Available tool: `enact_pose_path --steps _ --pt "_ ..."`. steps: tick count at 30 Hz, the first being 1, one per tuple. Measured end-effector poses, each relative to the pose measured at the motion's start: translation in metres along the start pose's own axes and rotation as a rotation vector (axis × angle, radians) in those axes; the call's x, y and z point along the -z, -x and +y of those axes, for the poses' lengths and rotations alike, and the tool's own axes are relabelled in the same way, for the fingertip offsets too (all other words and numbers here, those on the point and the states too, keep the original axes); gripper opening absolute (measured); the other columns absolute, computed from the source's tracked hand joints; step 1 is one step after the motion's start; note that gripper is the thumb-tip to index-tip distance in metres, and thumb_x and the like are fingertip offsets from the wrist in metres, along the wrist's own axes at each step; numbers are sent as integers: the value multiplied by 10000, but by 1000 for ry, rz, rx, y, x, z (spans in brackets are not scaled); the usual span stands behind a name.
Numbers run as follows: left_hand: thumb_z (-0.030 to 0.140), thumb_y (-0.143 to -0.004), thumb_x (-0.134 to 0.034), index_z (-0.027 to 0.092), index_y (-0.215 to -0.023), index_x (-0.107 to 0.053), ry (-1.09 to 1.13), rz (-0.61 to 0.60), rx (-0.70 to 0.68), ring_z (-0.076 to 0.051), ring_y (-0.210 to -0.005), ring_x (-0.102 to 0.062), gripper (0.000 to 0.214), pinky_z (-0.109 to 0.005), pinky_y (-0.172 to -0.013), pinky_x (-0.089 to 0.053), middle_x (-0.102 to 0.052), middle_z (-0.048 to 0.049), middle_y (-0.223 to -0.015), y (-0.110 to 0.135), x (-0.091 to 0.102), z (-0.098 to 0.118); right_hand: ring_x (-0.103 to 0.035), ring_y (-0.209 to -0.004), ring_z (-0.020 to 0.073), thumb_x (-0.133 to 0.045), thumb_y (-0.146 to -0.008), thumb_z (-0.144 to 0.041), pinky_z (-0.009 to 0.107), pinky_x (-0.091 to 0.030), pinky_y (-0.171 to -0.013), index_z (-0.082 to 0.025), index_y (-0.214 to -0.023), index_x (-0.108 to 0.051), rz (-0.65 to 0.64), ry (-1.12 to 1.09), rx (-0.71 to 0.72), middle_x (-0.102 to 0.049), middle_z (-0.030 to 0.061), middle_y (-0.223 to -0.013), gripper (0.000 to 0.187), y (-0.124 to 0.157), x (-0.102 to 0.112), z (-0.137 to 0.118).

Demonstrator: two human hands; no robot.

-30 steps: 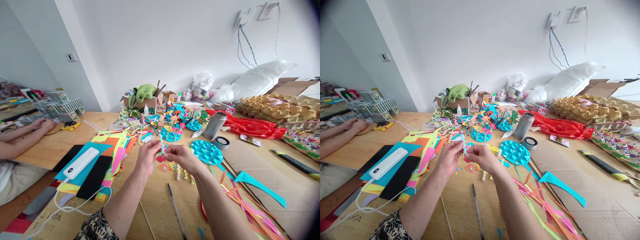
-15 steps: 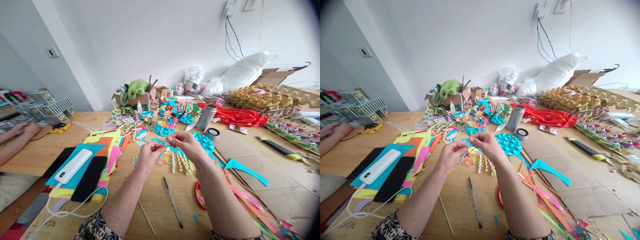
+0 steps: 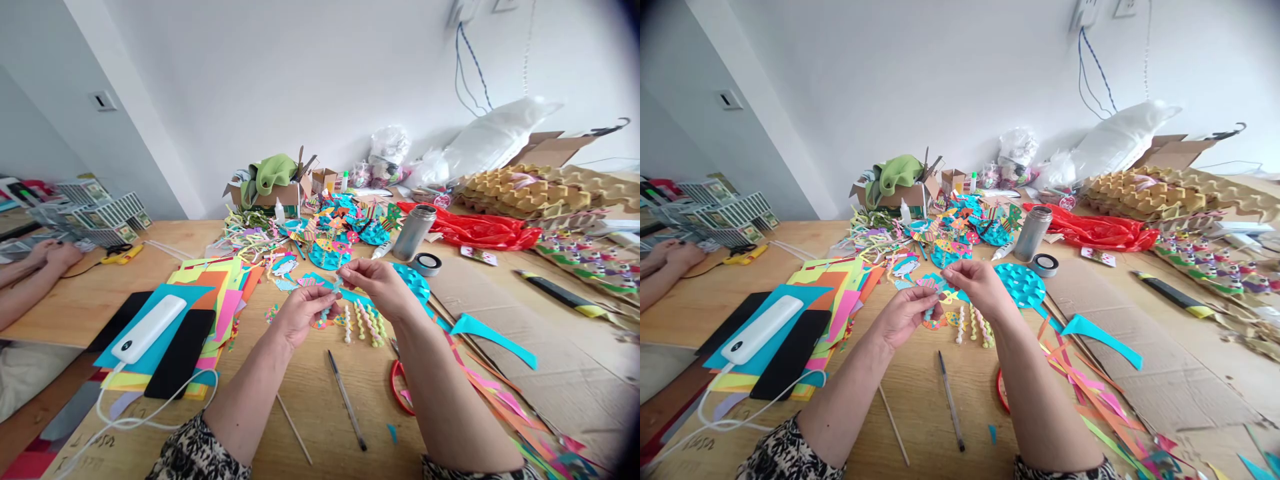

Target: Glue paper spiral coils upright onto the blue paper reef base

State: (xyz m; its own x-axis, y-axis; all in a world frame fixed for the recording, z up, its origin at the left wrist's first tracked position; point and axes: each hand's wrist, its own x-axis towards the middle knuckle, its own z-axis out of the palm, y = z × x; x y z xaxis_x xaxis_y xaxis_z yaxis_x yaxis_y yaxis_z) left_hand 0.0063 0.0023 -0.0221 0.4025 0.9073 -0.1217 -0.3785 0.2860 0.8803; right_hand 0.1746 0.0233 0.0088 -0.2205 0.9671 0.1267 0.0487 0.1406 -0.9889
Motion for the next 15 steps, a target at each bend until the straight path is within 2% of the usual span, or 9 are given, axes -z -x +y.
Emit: enact_pose_path --steps 4,8,11,15 --pt "349 -648 -784 123 -819 -705 40 38 41 -141 -599 -641 295 -265 -644 -498 -697 -67 -665 0 -1 2 -482 -583 115 -725 -665 -517 258 -392 -578 -173 -690 -640 46 -13 11 -578 -3 -617 355 1 1 -2" --pt "405 -709 -722 123 -903 -675 88 72 60 -187 -619 -681 346 -304 -643 -529 -718 -101 -708 2 -2 9 -486 -561 110 -751 -634 -512 254 -403 -555 -173 -698 -641 212 -93 -8 -579 6 -606 362 -1 8 0" --pt "363 -693 -745 124 -925 -661 78 73 13 -190 -636 -691 343 -299 -644 -535 -729 -106 -747 3 -2 12 -492 -546 115 -783 -570 -519 259 -402 -524 -176 -690 -631 314 -170 -34 -575 11 -600 394 -4 13 2" --pt "261 -623 -808 133 -923 -653 41 79 -68 -168 -648 -688 361 -285 -652 -534 -739 -91 -803 4 -3 12 -490 -536 118 -786 -560 -516 262 -403 -508 -178 -682 -626 329 -196 -29 -558 10 -585 393 -5 13 2"
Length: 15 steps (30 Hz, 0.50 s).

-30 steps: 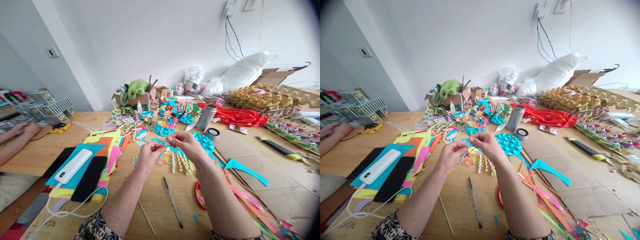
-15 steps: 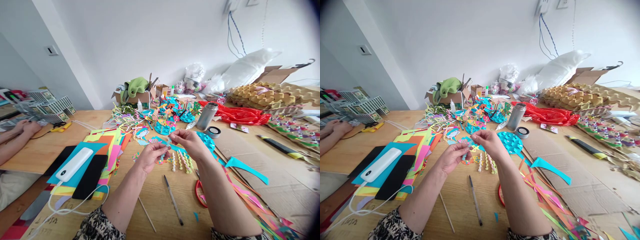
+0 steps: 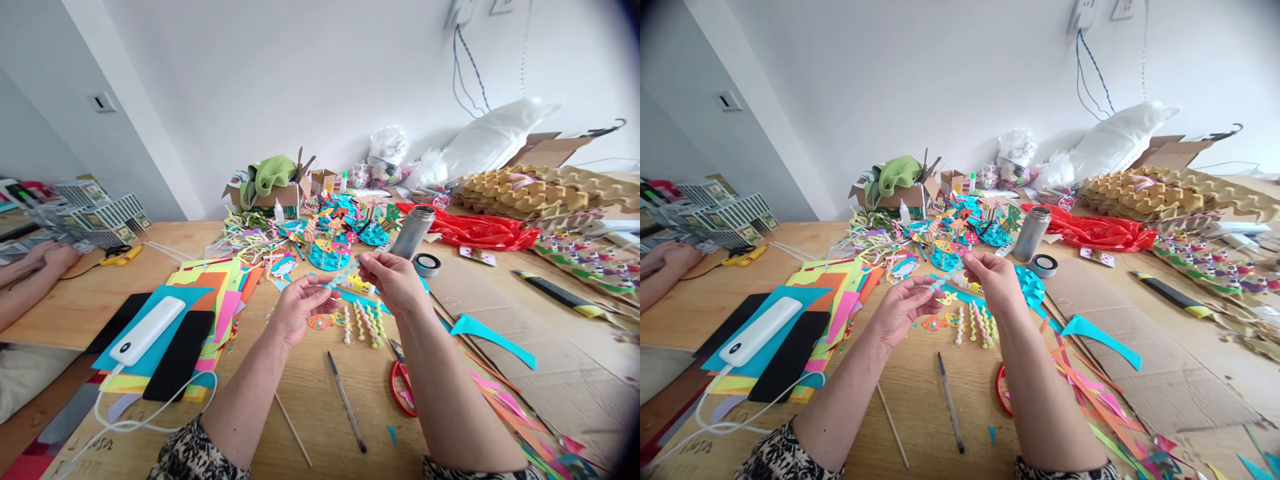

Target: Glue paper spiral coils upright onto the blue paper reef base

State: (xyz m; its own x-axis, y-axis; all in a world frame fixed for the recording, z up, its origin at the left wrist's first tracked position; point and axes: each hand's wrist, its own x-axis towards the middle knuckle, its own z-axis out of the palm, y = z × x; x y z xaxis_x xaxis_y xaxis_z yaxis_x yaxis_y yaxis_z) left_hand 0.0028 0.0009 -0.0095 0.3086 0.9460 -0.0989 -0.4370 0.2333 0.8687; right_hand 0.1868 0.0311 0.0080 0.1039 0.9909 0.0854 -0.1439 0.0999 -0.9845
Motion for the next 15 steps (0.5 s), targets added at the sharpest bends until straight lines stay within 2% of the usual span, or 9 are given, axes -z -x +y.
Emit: enact_pose_path --steps 6,9,12,15 --pt "241 -634 -795 135 -828 -638 17 12 -51 -151 -606 -679 272 -273 -628 -526 -739 -63 -730 0 -1 -2 -485 -539 109 -809 -558 -467 255 -406 -515 -178 -670 -629 -32 -78 -26 -553 2 -581 359 2 -4 -1" --pt "247 -638 -791 140 -810 -629 26 21 -90 -151 -602 -679 260 -264 -614 -519 -741 -65 -734 1 -1 -1 -510 -567 112 -787 -604 -469 256 -433 -542 -181 -780 -659 -64 -129 -38 -566 2 -637 362 3 -4 -2" --pt "260 -633 -795 144 -818 -633 33 44 -142 -149 -605 -679 272 -260 -610 -518 -739 -59 -734 1 -1 -1 -561 -629 126 -732 -674 -509 263 -462 -583 -185 -988 -666 -146 -151 -60 -608 24 -729 456 4 -3 -3" --pt "256 -630 -797 148 -808 -638 34 49 -162 -150 -605 -678 263 -270 -624 -522 -737 -52 -720 2 -2 0 -575 -632 127 -780 -617 -490 266 -464 -603 -160 -961 -693 -265 -113 -138 -645 40 -730 484 7 -7 -3"
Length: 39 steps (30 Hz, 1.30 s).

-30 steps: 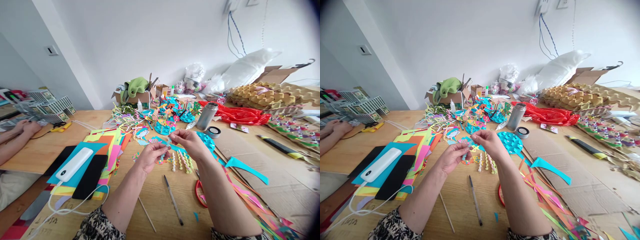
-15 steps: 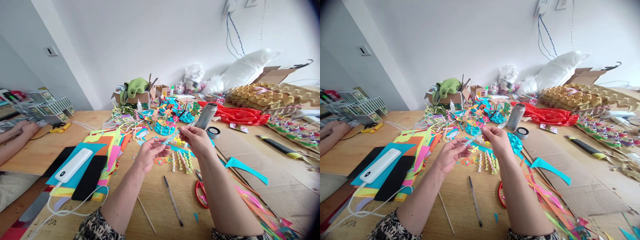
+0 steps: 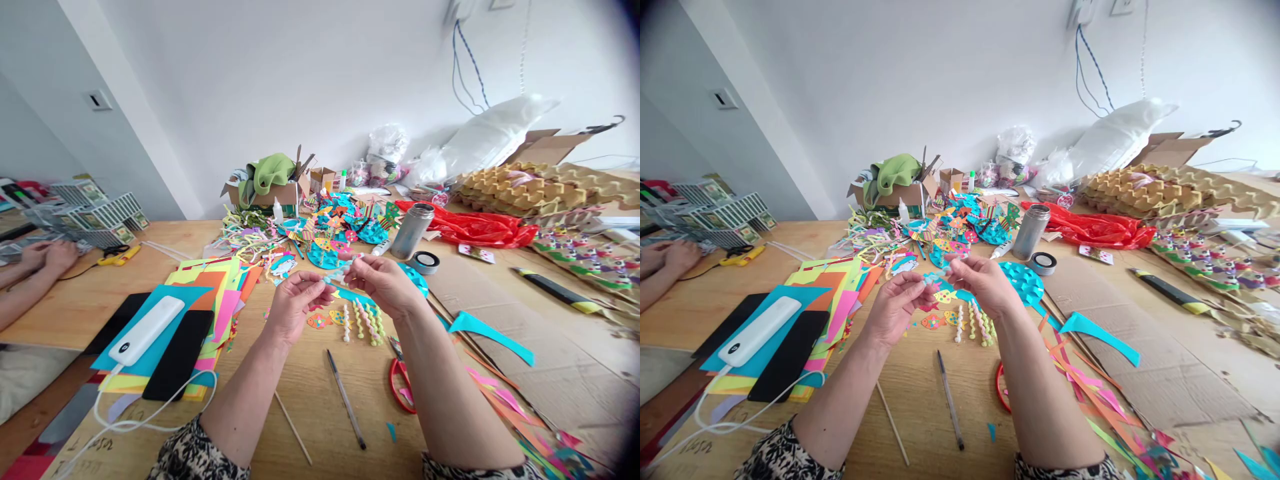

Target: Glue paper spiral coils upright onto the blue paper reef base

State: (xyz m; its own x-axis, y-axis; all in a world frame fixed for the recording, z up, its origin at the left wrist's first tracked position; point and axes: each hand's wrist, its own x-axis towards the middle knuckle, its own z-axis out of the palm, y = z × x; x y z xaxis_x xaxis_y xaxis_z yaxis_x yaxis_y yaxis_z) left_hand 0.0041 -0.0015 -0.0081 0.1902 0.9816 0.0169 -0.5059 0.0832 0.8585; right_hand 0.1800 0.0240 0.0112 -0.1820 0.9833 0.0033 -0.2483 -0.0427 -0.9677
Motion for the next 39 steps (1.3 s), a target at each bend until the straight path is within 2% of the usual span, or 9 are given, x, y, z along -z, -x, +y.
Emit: enact_pose_path --steps 5,12,20,26,31,35,39 --pt "239 -617 -805 147 -776 -653 -18 -36 10 -146 -582 -666 238 -265 -605 -506 -733 -54 -686 2 -3 1 -565 -564 106 -841 -550 -366 270 -455 -613 -167 -750 -715 -136 -49 -60 -648 -2 -624 309 3 -13 5" --pt "214 -588 -827 161 -694 -652 22 -106 -46 -135 -555 -652 211 -264 -590 -511 -707 -13 -616 6 -5 3 -589 -533 125 -828 -585 -334 283 -459 -590 -180 -738 -694 -352 -160 -120 -647 -15 -584 255 7 -22 5" --pt "244 -591 -830 150 -674 -648 -36 -108 -86 -151 -581 -672 221 -263 -600 -532 -715 -32 -628 6 -3 2 -588 -520 106 -821 -603 -274 233 -444 -543 -177 -708 -697 -357 -201 -115 -648 -21 -584 189 7 -24 4" --pt "247 -630 -804 147 -703 -647 -91 -168 -123 -139 -587 -670 200 -259 -610 -545 -718 -21 -630 4 2 -1 -587 -493 83 -817 -619 -244 196 -446 -516 -146 -687 -692 -391 -262 -87 -661 -16 -580 173 6 -24 5" --pt "258 -703 -751 146 -761 -650 -162 -140 -167 -129 -595 -664 162 -256 -625 -545 -706 -9 -636 4 3 -1 -593 -537 82 -783 -682 -254 194 -442 -535 -137 -726 -692 -393 -250 -83 -670 -3 -622 154 6 -23 8" --pt "277 -734 -721 143 -765 -639 -252 -120 -212 -117 -572 -646 160 -241 -612 -538 -684 -3 -616 6 1 1 -556 -530 65 -776 -698 -275 184 -425 -537 -122 -711 -684 -389 -235 -102 -650 -5 -603 179 5 -24 13" --pt "306 -753 -699 138 -758 -622 -336 -102 -267 -107 -558 -625 185 -227 -597 -528 -659 -4 -602 9 -1 3 -588 -548 84 -780 -693 -303 189 -431 -547 -113 -683 -677 -412 -233 -103 -658 12 -592 217 3 -25 15"
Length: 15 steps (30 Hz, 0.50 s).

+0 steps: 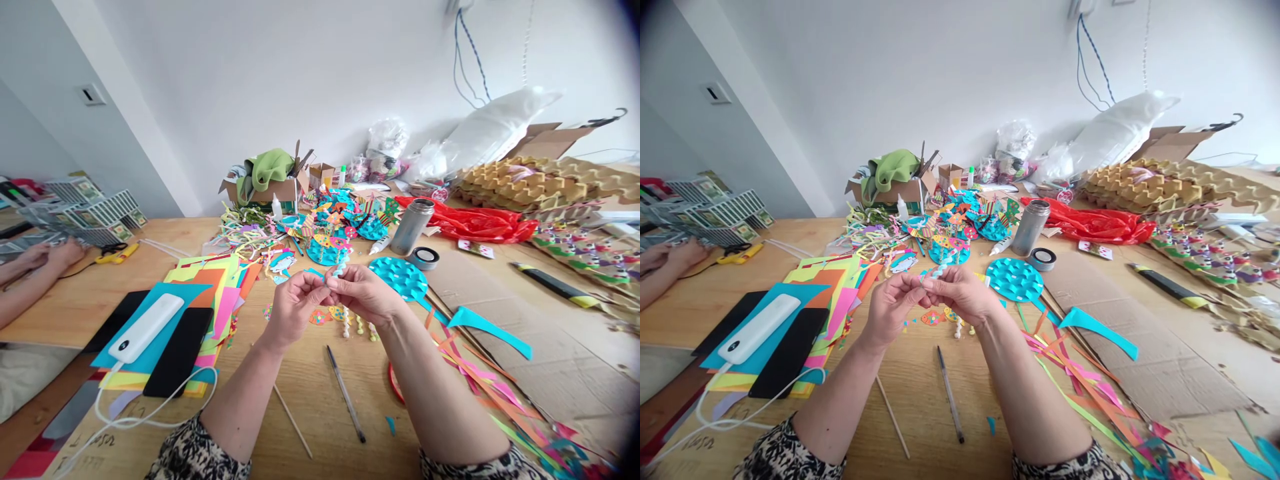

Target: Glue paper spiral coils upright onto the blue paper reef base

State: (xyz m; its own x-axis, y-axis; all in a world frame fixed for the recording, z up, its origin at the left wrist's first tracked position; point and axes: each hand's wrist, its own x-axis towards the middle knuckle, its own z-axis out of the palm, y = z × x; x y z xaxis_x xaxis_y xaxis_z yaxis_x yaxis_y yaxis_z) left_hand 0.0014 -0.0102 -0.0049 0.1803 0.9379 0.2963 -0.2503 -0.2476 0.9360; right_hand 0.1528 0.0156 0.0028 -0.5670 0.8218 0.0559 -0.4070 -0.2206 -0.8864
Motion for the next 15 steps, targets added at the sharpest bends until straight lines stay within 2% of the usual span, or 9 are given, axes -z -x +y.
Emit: enact_pose_path --steps 8,13,15 --pt "312 -778 -671 147 -776 -595 -24 -26 -21 -114 -580 -627 182 -235 -611 -521 -652 -5 -618 -2 1 -1 -588 -549 83 -756 -723 -309 194 -429 -556 -121 -702 -677 1 4 26 -656 11 -599 205 -1 -1 1" --pt "321 -799 -646 149 -785 -578 -68 24 -53 -134 -621 -641 185 -244 -602 -515 -652 -19 -650 -1 -2 -2 -571 -524 87 -777 -682 -338 208 -429 -538 -125 -658 -664 73 8 35 -639 9 -577 242 -3 -6 1" --pt "321 -785 -664 156 -831 -580 -57 29 -78 -133 -652 -644 190 -251 -634 -515 -661 -24 -704 -1 -1 1 -556 -515 82 -799 -643 -344 212 -431 -536 -136 -651 -654 144 14 59 -624 -5 -570 253 0 -7 -5"
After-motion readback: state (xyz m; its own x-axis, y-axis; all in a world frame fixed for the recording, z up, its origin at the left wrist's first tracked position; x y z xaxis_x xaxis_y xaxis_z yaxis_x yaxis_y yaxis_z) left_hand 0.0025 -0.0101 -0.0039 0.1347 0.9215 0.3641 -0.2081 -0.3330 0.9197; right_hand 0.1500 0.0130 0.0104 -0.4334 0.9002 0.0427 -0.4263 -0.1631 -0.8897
